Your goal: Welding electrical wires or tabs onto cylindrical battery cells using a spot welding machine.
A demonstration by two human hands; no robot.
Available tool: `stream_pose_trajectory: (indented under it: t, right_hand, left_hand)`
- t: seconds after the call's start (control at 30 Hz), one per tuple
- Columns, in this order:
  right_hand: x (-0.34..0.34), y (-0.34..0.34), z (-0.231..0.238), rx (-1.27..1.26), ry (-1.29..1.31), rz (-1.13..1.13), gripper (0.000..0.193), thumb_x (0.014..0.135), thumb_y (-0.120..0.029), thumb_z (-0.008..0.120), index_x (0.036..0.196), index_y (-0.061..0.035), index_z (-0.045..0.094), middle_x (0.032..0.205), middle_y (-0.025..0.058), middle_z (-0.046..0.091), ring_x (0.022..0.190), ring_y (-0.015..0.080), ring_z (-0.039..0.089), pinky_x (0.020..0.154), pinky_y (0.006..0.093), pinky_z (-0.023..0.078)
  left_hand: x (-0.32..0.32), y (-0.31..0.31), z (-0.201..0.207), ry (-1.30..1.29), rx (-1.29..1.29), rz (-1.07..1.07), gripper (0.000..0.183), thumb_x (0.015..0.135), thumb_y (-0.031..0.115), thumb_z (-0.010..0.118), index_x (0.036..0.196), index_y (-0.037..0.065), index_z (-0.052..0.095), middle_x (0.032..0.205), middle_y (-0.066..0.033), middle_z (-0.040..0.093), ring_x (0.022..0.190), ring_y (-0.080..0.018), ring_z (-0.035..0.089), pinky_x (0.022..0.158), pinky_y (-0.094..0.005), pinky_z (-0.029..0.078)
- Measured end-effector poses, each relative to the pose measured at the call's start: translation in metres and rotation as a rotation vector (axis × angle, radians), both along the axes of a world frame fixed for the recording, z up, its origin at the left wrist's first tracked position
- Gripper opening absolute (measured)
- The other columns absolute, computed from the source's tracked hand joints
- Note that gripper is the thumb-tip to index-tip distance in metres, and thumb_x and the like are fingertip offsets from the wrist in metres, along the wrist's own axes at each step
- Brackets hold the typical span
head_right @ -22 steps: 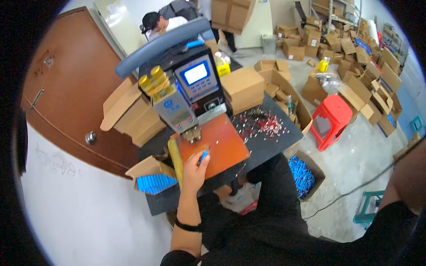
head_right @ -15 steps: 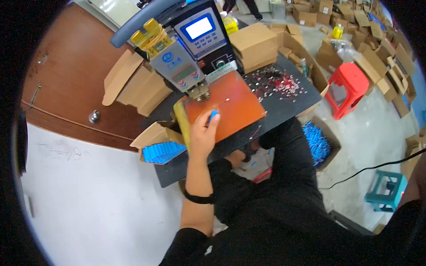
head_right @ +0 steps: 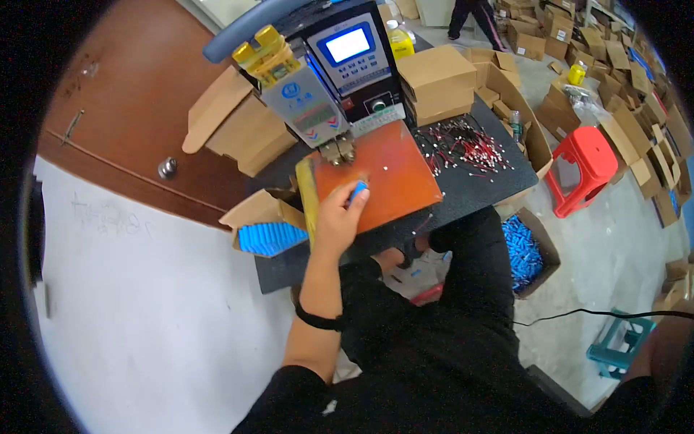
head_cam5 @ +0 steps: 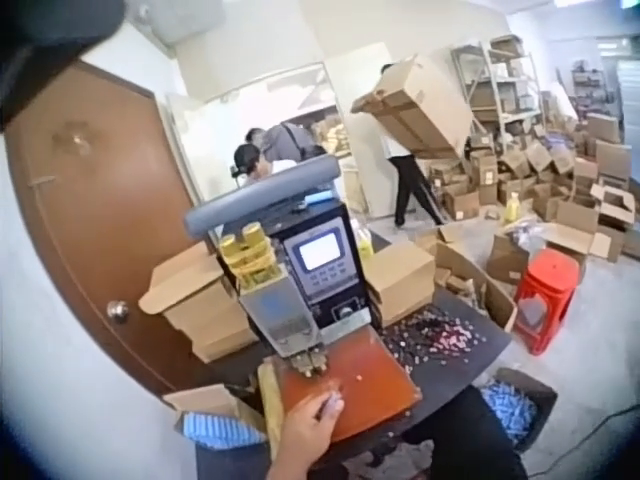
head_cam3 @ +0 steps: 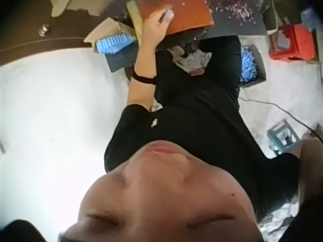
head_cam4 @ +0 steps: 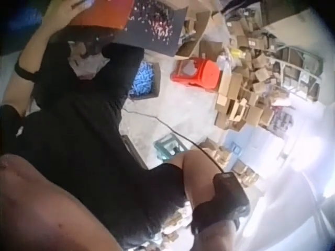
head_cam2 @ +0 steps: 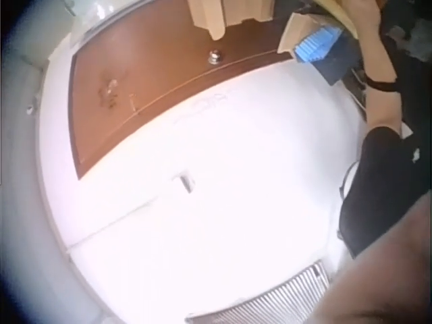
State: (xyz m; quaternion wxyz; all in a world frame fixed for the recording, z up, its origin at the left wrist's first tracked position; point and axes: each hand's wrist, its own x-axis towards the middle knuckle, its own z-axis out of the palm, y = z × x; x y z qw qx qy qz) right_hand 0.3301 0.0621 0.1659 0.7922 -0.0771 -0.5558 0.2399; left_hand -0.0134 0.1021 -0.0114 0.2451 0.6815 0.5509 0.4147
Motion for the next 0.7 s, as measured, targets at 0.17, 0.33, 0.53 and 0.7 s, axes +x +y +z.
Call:
stream_pose_trajectory:
  t: [0.17,0.33,0.53,0.7]
  right_hand:
    - [0.014,0.005,0.019,-0.017,-0.078,0.023,0.069,0.092,-0.055,0.049,0.139,-0.0037,0.045,0.139,0.0212,0.049,0.127,0.0342,0.049,0.099,0.0463,0.045]
    - [-0.010,0.011,0.027,0.092,-0.051,-0.082,0.069,0.092,-0.054,0.051,0.139,-0.0038,0.045,0.139,0.0214,0.049,0.127,0.0345,0.049,0.098,0.0463,0.046]
    - [-0.012,-0.006,0.060,0.128,-0.179,-0.151,0.070,0.091,-0.054,0.052,0.139,-0.0040,0.045,0.139,0.0217,0.049,0.127,0.0348,0.049,0.097,0.0462,0.047]
    - [-0.010,-0.016,0.070,0.137,-0.231,-0.230,0.070,0.091,-0.054,0.054,0.139,-0.0041,0.045,0.140,0.0219,0.049,0.127,0.0351,0.049,0.097,0.0462,0.048]
  left_hand:
    - [-0.007,-0.001,0.011,0.001,-0.002,-0.040,0.032,0.093,0.024,0.066,0.113,-0.002,0.066,0.103,-0.0107,0.069,0.089,-0.0173,0.063,0.080,-0.0296,0.049]
    - [-0.002,0.003,-0.006,0.056,0.160,-0.061,0.032,0.094,0.023,0.064,0.117,0.000,0.065,0.105,-0.0130,0.068,0.097,-0.0217,0.064,0.086,-0.0318,0.048]
    - [-0.003,-0.007,0.007,0.025,0.100,-0.042,0.030,0.092,0.023,0.066,0.110,-0.001,0.066,0.098,-0.0138,0.067,0.090,-0.0244,0.064,0.080,-0.0327,0.049]
    - [-0.003,-0.006,0.004,0.067,0.083,-0.051,0.031,0.092,0.022,0.066,0.110,-0.002,0.065,0.096,-0.0137,0.066,0.088,-0.0237,0.064,0.079,-0.0320,0.049]
